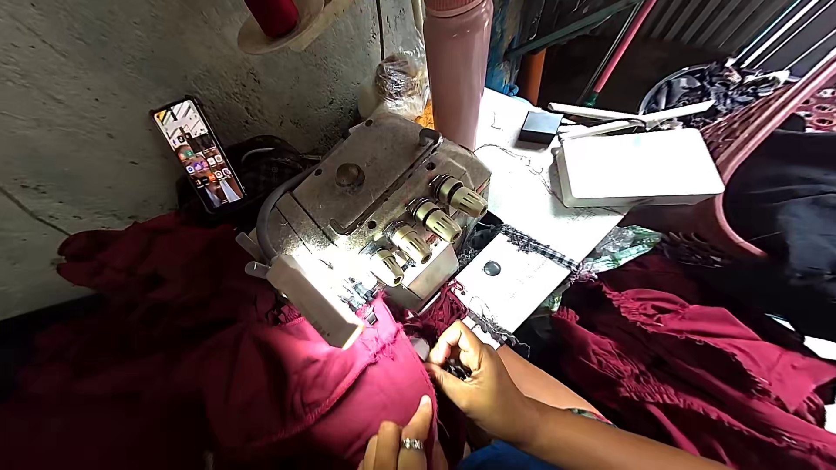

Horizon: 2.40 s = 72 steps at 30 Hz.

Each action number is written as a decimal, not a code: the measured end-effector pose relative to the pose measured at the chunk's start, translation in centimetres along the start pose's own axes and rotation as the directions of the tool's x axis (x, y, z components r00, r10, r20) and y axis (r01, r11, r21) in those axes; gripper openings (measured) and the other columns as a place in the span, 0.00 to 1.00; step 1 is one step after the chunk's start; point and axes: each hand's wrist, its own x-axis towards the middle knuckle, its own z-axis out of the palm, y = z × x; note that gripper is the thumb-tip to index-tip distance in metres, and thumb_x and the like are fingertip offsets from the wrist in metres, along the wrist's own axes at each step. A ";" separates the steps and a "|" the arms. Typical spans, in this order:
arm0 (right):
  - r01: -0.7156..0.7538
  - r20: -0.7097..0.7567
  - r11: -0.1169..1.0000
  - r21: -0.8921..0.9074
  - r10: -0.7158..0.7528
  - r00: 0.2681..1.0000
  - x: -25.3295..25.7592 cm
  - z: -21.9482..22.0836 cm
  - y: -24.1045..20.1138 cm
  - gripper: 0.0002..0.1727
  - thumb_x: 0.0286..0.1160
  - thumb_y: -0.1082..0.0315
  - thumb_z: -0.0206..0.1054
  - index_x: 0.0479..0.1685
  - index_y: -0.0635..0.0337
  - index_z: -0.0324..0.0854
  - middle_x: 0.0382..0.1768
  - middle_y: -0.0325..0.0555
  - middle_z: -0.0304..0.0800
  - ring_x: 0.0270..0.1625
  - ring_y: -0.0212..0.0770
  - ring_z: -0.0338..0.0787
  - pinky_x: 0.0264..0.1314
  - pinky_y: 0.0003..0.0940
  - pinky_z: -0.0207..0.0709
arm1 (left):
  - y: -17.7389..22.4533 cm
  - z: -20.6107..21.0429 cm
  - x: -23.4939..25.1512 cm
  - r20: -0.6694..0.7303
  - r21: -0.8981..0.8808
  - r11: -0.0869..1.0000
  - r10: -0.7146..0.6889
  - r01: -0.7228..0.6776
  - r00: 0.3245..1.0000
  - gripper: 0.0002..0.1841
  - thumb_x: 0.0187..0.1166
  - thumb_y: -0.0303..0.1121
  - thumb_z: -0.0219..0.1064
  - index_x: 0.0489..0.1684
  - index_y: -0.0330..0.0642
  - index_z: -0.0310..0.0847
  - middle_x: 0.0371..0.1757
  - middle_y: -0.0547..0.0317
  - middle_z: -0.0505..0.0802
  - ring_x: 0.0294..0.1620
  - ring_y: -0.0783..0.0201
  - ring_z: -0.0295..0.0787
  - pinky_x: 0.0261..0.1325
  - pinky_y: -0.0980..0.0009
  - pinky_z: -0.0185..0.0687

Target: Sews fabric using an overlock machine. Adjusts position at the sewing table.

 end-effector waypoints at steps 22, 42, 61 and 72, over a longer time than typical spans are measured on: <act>-0.109 0.042 0.994 0.006 0.109 0.993 1.8 -0.2 0.2 0.21 0.65 0.71 0.78 0.54 0.57 0.73 0.35 0.29 0.92 0.37 0.17 0.88 0.41 0.13 0.81 | -10.8 -4.1 2.2 0.024 -0.484 0.832 -0.298 0.271 0.954 0.10 0.77 0.20 0.61 0.47 0.24 0.86 0.47 0.64 0.95 0.49 0.90 0.87 0.57 0.88 0.82; -0.145 -0.011 0.984 0.101 0.147 0.989 2.1 0.8 -1.1 0.20 0.61 0.72 0.79 0.48 0.55 0.73 0.33 0.27 0.79 0.28 0.13 0.75 0.26 0.07 0.68 | -4.3 4.3 4.9 -0.296 -0.056 0.988 0.121 -0.143 0.948 0.13 0.81 0.35 0.60 0.37 0.44 0.93 0.33 0.57 0.93 0.37 0.65 0.89 0.41 0.74 0.80; -0.048 -0.010 0.991 -0.121 0.047 0.999 1.2 -0.1 -1.6 0.25 0.61 0.61 0.83 0.56 0.57 0.78 0.52 0.33 0.88 0.30 0.12 0.79 0.27 0.06 0.73 | -9.2 0.0 2.3 -0.139 -0.850 0.505 -0.490 0.150 0.861 0.04 0.73 0.30 0.74 0.33 0.54 0.93 0.35 0.82 0.95 0.38 0.86 0.89 0.47 0.86 0.86; 0.290 0.759 0.848 -0.443 0.183 0.624 -0.5 7.5 -5.4 0.10 0.71 0.76 0.69 0.48 0.65 0.90 0.48 0.69 0.90 0.42 0.68 0.93 0.35 0.64 0.84 | -6.2 -3.6 4.5 -0.342 -0.481 0.876 -0.211 0.022 0.916 0.08 0.76 0.34 0.73 0.33 0.37 0.91 0.35 0.70 0.93 0.39 0.88 0.86 0.46 0.90 0.83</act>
